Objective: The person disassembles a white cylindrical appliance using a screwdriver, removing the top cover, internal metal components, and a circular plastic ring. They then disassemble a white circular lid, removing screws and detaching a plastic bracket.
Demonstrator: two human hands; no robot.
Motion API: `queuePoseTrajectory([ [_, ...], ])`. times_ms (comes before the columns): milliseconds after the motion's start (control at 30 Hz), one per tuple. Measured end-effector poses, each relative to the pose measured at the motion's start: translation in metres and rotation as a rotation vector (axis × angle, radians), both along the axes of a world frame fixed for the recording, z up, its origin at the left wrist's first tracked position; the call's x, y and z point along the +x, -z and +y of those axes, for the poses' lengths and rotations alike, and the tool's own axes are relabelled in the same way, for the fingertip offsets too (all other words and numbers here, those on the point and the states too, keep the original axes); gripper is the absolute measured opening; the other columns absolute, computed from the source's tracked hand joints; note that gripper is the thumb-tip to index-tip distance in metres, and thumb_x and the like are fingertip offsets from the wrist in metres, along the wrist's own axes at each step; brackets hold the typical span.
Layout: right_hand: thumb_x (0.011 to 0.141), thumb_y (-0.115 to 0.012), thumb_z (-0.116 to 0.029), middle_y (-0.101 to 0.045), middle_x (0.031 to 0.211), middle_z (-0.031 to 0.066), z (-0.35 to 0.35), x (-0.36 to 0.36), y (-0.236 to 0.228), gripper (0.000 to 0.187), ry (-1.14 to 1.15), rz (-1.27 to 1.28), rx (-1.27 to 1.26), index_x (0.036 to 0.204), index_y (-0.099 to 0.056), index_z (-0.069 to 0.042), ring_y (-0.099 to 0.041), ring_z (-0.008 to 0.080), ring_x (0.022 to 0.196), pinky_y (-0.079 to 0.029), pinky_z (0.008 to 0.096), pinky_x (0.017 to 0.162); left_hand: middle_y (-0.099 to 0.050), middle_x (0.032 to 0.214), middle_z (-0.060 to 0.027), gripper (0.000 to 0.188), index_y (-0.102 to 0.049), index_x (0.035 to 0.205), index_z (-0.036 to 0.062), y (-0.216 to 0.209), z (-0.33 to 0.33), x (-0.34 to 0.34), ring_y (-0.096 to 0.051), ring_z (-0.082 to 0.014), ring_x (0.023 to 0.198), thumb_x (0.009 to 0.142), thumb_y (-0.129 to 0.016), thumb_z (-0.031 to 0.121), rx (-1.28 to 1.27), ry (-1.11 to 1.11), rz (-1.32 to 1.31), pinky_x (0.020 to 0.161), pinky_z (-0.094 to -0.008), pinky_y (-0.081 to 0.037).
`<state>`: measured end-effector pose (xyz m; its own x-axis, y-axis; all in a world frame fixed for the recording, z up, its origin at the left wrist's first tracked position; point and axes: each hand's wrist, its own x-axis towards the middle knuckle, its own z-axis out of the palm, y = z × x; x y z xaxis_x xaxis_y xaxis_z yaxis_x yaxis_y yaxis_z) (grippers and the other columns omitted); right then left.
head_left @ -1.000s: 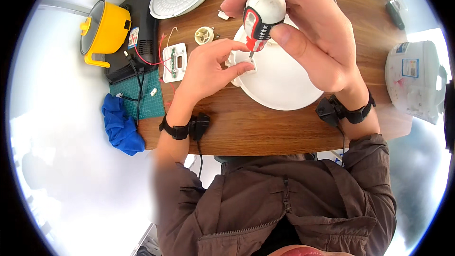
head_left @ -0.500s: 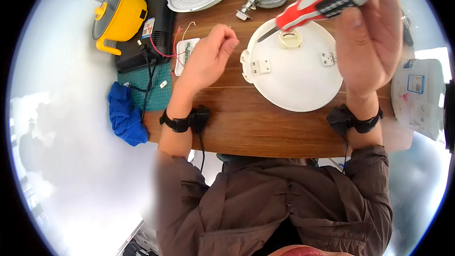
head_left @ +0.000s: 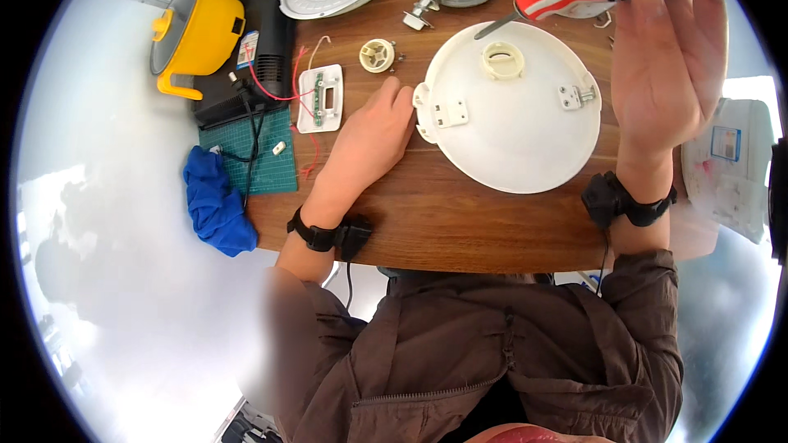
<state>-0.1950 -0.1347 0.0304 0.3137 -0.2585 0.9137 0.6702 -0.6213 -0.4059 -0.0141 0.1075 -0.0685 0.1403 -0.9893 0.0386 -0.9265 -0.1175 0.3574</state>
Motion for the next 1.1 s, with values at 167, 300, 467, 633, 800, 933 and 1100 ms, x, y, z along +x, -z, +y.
queuePoseTrajectory([
  [167,0.106,-0.057,-0.019,-0.066,0.124,0.0198,-0.005,-0.009,-0.003,0.055,0.078,0.071,0.003,0.150,-0.038,0.008,-0.064,0.0248,0.117,-0.053,0.0342,0.100,-0.052,0.112,-0.0211,0.021,-0.055,0.112,-0.0004,0.002,0.001,0.005,-0.061,-0.0456,0.098,0.092,-0.062,0.000,-0.068,-0.032,0.086,0.080,-0.0508,-0.053],
  [300,0.102,-0.057,-0.014,-0.068,0.117,0.0154,0.004,-0.030,-0.021,0.045,0.047,0.198,0.177,0.143,-0.050,0.005,-0.065,0.0214,0.112,-0.054,0.0319,0.096,-0.053,0.114,-0.0181,0.021,-0.057,0.113,-0.0003,0.001,-0.005,0.003,-0.059,-0.0426,0.102,0.092,-0.060,-0.004,-0.078,-0.050,0.171,0.086,-0.0464,-0.050],
  [467,0.095,-0.062,0.000,-0.068,0.114,0.0104,0.010,-0.045,-0.031,0.035,0.015,0.422,0.353,0.130,-0.062,0.004,-0.066,0.0153,0.105,-0.056,0.0285,0.090,-0.054,0.109,-0.0181,0.019,-0.058,0.113,0.0008,0.000,-0.004,0.007,-0.060,-0.0437,0.099,0.094,-0.063,-0.001,-0.073,-0.047,0.169,0.082,-0.0480,-0.051],
  [633,0.088,-0.066,0.012,-0.068,0.107,0.0066,0.007,-0.048,-0.034,0.034,0.256,0.670,0.165,0.120,-0.067,0.004,-0.066,0.0115,0.094,-0.058,0.0262,0.084,-0.056,0.109,-0.0178,0.020,-0.058,0.112,0.0007,0.001,-0.004,0.012,-0.060,-0.0436,0.098,0.093,-0.062,-0.004,-0.074,-0.030,0.188,0.082,-0.0474,-0.050],
  [800,0.089,-0.067,0.010,-0.067,0.101,0.0060,0.009,-0.051,-0.049,0.029,0.188,0.747,0.267,0.117,-0.066,0.004,-0.066,0.0108,0.087,-0.058,0.0257,0.079,-0.058,0.111,-0.0158,0.023,-0.061,0.115,0.0019,-0.004,-0.003,0.014,-0.062,-0.0374,0.095,0.093,-0.061,-0.006,-0.122,-0.010,0.246,0.082,-0.0427,-0.052],
  [933,0.090,-0.066,0.010,-0.067,0.099,0.0060,0.006,-0.054,-0.045,0.028,0.194,0.707,0.144,0.117,-0.065,0.004,-0.066,0.0107,0.085,-0.057,0.0254,0.078,-0.061,0.114,-0.0131,0.025,-0.065,0.117,0.0048,-0.010,-0.002,0.012,-0.063,-0.0297,0.099,0.093,-0.064,-0.001,-0.173,-0.148,0.444,0.082,-0.0397,-0.053],
  [1100,0.090,-0.065,0.010,-0.067,0.096,0.0062,-0.010,-0.048,-0.024,0.026,0.104,0.633,0.182,0.115,-0.064,0.005,-0.066,0.0098,0.082,-0.057,0.0241,0.075,-0.061,0.131,-0.0128,0.049,-0.070,0.124,0.0112,-0.024,-0.004,0.004,-0.057,-0.0320,0.124,0.081,-0.084,0.030,-0.386,0.121,0.350,0.100,-0.0466,-0.049],
])
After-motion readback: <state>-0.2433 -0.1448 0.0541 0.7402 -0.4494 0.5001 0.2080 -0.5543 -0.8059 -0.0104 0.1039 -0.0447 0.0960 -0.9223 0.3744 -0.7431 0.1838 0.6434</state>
